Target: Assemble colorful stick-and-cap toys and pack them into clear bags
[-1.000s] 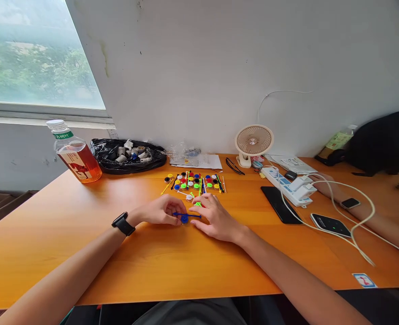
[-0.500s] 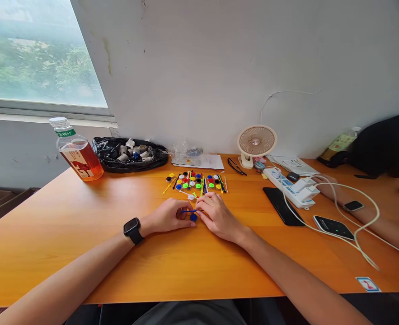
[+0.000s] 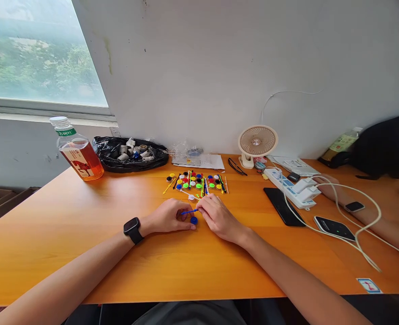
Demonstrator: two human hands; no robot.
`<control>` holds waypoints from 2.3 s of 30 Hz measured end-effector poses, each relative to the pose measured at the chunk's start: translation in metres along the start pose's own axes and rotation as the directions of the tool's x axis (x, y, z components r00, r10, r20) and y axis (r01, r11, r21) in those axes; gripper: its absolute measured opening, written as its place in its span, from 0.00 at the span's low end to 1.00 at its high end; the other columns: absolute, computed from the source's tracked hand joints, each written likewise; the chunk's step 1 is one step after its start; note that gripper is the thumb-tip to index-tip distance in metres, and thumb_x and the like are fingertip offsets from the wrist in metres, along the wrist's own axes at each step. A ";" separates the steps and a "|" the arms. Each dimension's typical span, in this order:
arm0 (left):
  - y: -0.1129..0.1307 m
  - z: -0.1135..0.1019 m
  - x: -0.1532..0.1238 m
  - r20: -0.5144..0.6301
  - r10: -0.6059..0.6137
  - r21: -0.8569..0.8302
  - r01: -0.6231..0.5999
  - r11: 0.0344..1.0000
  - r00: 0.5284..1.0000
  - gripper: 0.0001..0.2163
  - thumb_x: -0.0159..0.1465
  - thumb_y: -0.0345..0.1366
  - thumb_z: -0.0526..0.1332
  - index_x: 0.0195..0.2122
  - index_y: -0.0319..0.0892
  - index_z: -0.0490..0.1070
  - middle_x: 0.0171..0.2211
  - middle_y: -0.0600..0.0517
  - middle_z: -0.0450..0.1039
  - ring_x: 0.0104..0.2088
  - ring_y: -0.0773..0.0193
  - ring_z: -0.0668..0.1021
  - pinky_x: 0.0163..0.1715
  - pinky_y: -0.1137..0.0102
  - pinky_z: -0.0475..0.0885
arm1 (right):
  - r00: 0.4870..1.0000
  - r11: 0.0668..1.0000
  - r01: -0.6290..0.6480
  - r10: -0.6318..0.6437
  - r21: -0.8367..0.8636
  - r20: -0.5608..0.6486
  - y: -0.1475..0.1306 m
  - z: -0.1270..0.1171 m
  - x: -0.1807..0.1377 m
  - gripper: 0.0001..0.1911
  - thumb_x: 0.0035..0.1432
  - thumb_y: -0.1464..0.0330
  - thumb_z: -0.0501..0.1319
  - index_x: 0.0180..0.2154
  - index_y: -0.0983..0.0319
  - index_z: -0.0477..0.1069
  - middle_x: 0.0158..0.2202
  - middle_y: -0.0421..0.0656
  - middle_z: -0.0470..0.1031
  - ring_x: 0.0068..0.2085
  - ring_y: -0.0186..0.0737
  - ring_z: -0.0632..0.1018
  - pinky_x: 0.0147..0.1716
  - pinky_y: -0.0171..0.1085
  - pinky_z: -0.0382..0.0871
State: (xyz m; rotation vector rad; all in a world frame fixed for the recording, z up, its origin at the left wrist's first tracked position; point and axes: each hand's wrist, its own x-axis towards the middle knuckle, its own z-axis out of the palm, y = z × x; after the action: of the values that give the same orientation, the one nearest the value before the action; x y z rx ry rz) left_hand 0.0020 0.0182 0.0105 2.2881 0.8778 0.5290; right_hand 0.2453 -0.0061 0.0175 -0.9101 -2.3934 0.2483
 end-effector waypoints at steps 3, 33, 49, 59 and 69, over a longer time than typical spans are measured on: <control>0.000 0.000 0.000 0.019 -0.011 -0.031 0.012 0.999 1.000 0.18 0.63 0.53 0.71 0.36 0.41 0.75 0.25 0.58 0.71 0.24 0.70 0.67 0.26 0.73 0.59 | 0.999 1.000 -0.019 0.018 -0.016 -0.030 0.002 -0.001 0.000 0.07 0.76 0.72 0.53 0.46 0.59 0.69 0.45 0.47 0.77 0.50 0.49 0.72 0.50 0.48 0.67; -0.002 -0.001 0.000 0.021 0.022 -0.057 -0.020 0.998 1.000 0.19 0.62 0.54 0.72 0.41 0.43 0.80 0.27 0.56 0.73 0.25 0.70 0.69 0.26 0.74 0.61 | 0.999 1.000 -0.028 0.028 0.000 0.027 0.002 -0.009 0.000 0.04 0.70 0.72 0.62 0.45 0.57 0.73 0.45 0.46 0.77 0.49 0.49 0.73 0.51 0.48 0.68; -0.001 -0.003 -0.001 0.027 0.043 -0.037 -0.042 0.998 0.999 0.19 0.63 0.54 0.72 0.43 0.44 0.82 0.28 0.55 0.74 0.26 0.69 0.71 0.27 0.73 0.62 | 0.998 0.993 -0.033 0.038 -0.112 0.040 0.022 -0.005 -0.004 0.15 0.66 0.82 0.57 0.43 0.59 0.75 0.47 0.47 0.76 0.50 0.49 0.74 0.51 0.49 0.70; -0.002 -0.003 -0.002 0.029 0.051 -0.123 -0.047 0.991 0.998 0.19 0.61 0.53 0.73 0.41 0.41 0.80 0.25 0.57 0.69 0.24 0.71 0.67 0.25 0.74 0.61 | 0.994 0.990 0.081 -0.070 -0.118 0.089 0.001 -0.003 0.001 0.09 0.72 0.72 0.60 0.49 0.57 0.77 0.47 0.48 0.79 0.53 0.51 0.72 0.51 0.50 0.68; -0.001 -0.004 -0.002 0.043 0.044 -0.115 -0.039 0.993 0.998 0.13 0.64 0.46 0.71 0.42 0.42 0.80 0.25 0.56 0.71 0.23 0.71 0.68 0.25 0.74 0.61 | 0.987 0.995 0.084 -0.074 -0.060 0.142 0.007 -0.006 0.000 0.08 0.74 0.71 0.59 0.47 0.57 0.77 0.46 0.46 0.79 0.51 0.48 0.72 0.49 0.47 0.67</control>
State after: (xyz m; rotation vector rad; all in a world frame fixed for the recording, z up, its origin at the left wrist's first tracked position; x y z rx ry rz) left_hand -0.0021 0.0187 0.0126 2.2096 0.7594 0.5296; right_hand 0.2525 -0.0008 0.0195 -0.8499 -2.5740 0.2100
